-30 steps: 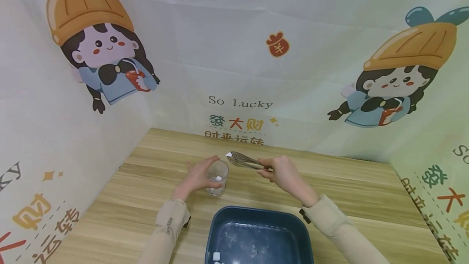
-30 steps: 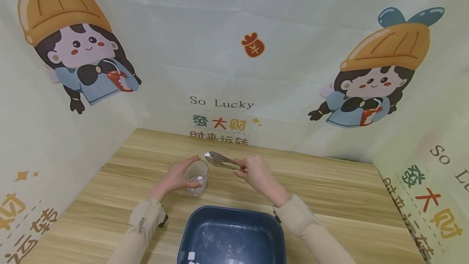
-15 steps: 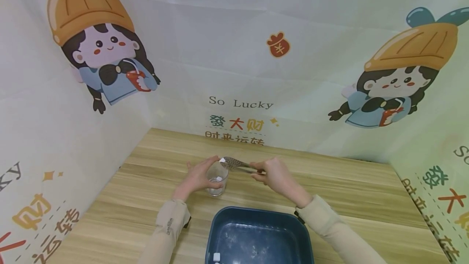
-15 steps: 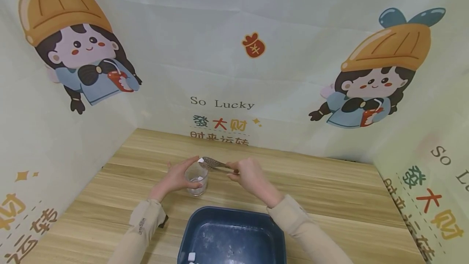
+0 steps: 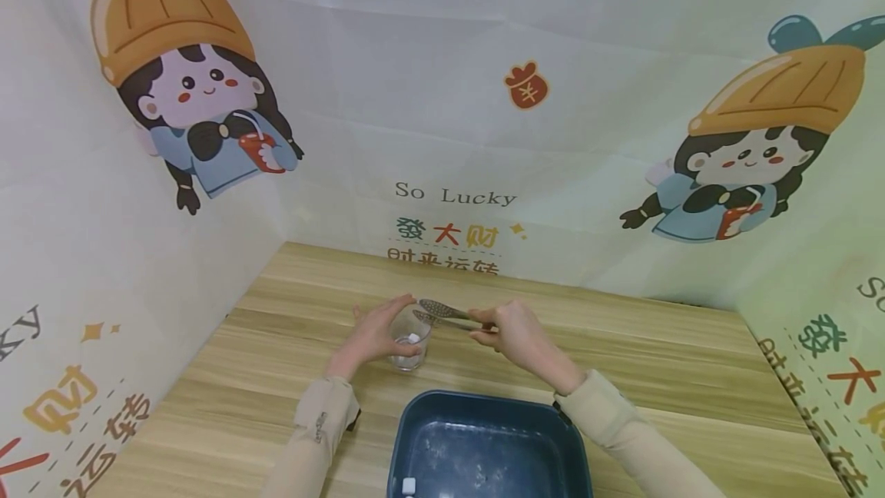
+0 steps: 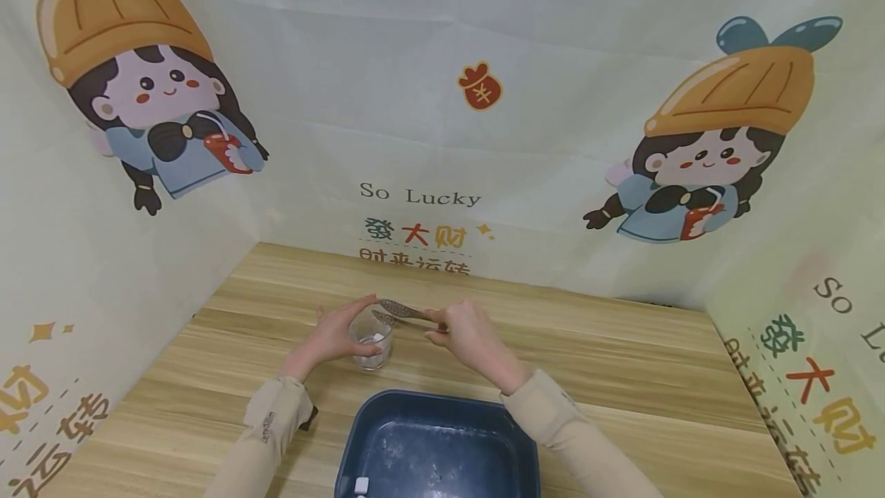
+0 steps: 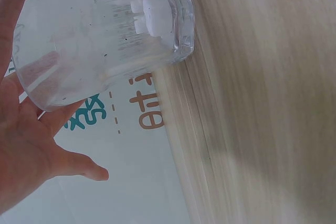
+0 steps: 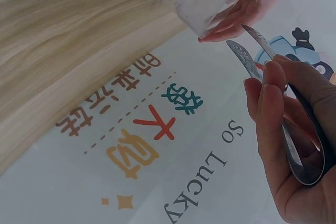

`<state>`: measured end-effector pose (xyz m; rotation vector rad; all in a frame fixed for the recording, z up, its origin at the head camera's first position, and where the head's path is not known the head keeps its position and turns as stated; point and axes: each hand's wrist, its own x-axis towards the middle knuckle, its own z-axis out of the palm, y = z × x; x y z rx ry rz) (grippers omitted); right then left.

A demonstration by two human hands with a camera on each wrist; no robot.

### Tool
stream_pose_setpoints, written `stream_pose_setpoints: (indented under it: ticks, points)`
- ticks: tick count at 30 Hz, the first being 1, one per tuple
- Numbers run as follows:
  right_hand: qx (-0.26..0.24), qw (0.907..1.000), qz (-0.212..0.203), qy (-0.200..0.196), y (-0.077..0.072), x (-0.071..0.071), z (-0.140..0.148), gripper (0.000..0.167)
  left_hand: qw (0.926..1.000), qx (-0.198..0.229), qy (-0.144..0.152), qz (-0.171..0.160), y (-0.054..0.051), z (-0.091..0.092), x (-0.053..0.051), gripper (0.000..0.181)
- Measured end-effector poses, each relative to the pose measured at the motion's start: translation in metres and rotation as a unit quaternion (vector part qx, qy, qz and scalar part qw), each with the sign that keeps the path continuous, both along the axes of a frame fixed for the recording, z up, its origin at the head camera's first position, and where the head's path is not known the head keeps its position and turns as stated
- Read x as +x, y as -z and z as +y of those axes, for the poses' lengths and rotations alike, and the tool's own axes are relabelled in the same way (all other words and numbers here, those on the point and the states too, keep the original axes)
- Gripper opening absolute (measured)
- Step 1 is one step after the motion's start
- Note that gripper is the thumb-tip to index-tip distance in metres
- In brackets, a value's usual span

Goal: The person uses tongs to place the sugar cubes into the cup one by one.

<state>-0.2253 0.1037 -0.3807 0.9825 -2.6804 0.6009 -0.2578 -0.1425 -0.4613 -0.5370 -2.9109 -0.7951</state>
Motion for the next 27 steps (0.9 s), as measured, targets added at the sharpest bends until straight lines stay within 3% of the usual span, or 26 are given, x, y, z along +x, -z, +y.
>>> stream_pose_setpoints:
  ticks: [27]
  points:
    - [0.005,0.9999,0.009,0.012,0.0025,0.0006,0.0083,0.031,1.0,-0.002,0.001,-0.001,0.0011,0.0004,-0.0017,0.085]
